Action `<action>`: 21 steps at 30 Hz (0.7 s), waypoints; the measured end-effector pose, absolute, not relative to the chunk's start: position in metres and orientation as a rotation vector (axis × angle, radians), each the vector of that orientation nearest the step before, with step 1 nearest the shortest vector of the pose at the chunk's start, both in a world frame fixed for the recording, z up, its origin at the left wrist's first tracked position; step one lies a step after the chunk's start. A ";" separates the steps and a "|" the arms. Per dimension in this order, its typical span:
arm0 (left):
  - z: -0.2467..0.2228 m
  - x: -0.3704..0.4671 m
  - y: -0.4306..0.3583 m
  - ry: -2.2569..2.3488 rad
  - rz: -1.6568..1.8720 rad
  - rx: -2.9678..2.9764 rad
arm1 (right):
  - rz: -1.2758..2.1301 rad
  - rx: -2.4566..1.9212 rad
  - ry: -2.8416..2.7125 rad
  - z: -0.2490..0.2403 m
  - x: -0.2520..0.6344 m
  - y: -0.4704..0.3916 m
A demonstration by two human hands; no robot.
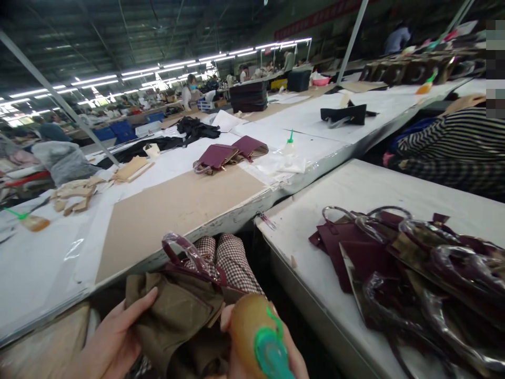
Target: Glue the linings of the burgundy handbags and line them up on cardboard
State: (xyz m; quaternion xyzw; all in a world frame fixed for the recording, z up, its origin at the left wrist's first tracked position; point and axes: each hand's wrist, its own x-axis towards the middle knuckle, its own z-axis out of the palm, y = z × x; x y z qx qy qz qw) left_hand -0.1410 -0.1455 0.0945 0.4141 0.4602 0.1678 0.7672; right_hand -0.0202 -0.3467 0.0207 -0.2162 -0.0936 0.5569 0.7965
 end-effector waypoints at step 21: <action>0.082 -0.062 -0.099 -0.404 -0.204 2.647 | 1.151 -0.226 -0.032 0.029 0.021 -0.342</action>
